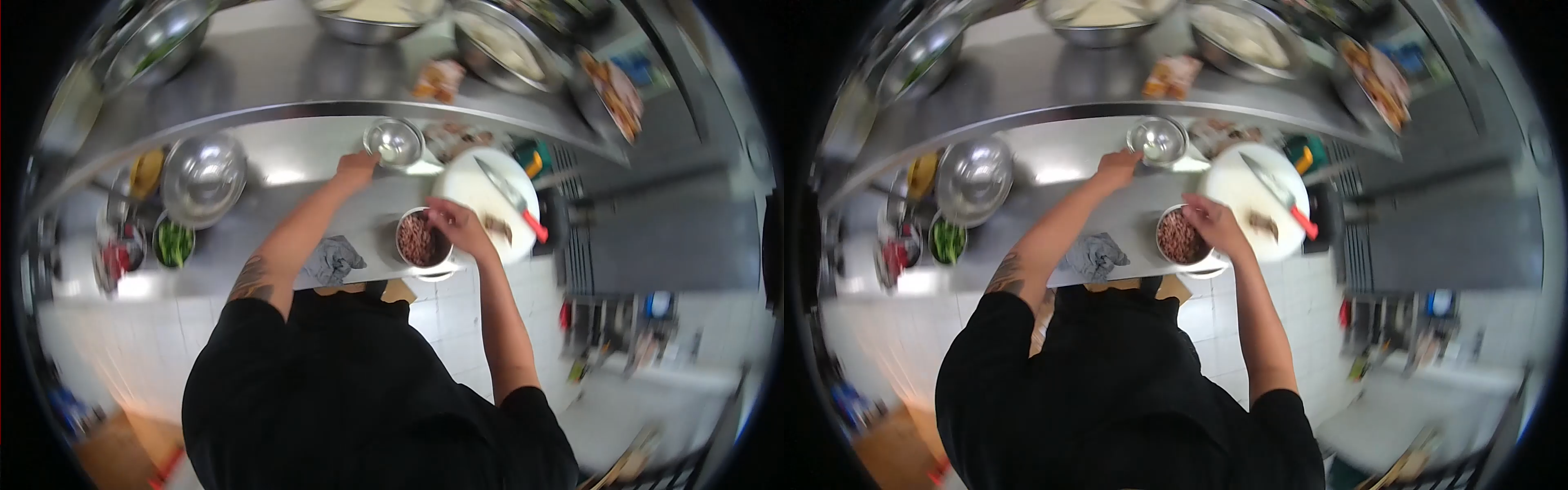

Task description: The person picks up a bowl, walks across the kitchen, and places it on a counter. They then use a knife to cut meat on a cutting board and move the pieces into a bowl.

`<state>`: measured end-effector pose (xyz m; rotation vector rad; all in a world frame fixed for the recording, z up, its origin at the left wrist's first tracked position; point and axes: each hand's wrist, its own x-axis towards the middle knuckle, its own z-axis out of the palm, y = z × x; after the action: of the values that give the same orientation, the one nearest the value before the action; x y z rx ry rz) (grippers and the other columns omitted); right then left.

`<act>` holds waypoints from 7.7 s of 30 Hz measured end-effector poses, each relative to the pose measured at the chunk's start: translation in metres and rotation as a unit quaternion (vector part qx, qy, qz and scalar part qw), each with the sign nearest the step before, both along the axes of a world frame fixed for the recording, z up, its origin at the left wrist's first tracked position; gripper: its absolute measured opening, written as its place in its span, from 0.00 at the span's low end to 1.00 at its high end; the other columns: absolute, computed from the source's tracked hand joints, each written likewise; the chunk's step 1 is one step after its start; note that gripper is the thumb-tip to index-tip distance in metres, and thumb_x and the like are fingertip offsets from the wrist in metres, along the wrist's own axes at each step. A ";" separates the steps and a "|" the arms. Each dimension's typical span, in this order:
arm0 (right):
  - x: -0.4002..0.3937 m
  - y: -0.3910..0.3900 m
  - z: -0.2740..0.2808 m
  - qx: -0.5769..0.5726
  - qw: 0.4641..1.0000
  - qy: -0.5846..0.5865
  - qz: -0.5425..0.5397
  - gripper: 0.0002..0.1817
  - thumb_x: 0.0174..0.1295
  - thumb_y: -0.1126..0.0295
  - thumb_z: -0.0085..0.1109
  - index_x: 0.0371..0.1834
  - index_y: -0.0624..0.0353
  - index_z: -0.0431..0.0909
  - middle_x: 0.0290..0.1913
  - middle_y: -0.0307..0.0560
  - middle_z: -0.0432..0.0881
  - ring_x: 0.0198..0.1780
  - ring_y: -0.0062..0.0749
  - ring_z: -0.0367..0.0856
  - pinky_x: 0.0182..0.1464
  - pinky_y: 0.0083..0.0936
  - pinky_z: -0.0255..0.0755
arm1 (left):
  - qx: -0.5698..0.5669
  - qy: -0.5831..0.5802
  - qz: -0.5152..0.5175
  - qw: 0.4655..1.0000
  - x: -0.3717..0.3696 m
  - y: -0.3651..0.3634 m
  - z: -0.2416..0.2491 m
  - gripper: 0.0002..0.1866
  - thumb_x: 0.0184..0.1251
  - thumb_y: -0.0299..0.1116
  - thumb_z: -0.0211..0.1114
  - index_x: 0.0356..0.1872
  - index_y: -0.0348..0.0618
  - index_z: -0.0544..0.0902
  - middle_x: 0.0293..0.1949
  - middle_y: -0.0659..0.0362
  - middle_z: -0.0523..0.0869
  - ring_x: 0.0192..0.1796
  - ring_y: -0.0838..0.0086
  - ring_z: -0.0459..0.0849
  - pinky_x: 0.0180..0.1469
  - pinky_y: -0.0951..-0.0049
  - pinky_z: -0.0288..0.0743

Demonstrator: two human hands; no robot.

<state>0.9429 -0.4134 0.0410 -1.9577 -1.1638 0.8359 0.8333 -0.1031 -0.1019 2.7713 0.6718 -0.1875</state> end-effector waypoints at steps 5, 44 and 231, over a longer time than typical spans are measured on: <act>0.139 0.204 -0.077 -0.099 0.980 0.167 -0.044 0.31 0.89 0.53 0.56 0.83 0.66 0.68 0.64 0.58 0.91 0.57 0.47 0.95 0.60 0.46 0.91 | -0.052 -0.094 0.183 0.977 -0.138 -0.037 0.026 0.33 0.72 0.30 0.67 0.78 0.62 0.78 0.64 0.46 0.86 0.57 0.48 0.95 0.56 0.46 0.89; -0.250 0.044 -0.363 -0.121 0.832 0.475 -0.260 0.14 0.80 0.77 0.52 0.59 0.81 0.71 0.53 0.73 0.86 0.51 0.66 0.94 0.50 0.51 0.98 | -0.167 -0.328 0.832 0.416 -0.666 -0.723 -0.165 0.10 0.70 0.30 0.71 0.44 0.32 0.87 0.29 0.52 0.90 0.28 0.69 0.91 0.31 0.64 0.83; -0.316 -0.301 -0.073 -0.074 0.924 -0.048 -0.372 0.16 0.79 0.64 0.72 0.36 0.65 0.86 0.25 0.47 0.88 0.27 0.26 0.87 0.33 0.29 0.77 | 0.018 -0.185 -0.031 0.982 -0.240 -0.125 -0.018 0.23 0.66 0.23 0.74 0.57 0.65 0.95 0.70 0.53 0.83 0.69 0.48 0.81 0.67 0.51 0.85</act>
<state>0.6272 -0.7147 -0.0317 -2.3313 -0.3269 0.4225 0.5933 -0.2277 -0.1201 2.7522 0.4946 0.3243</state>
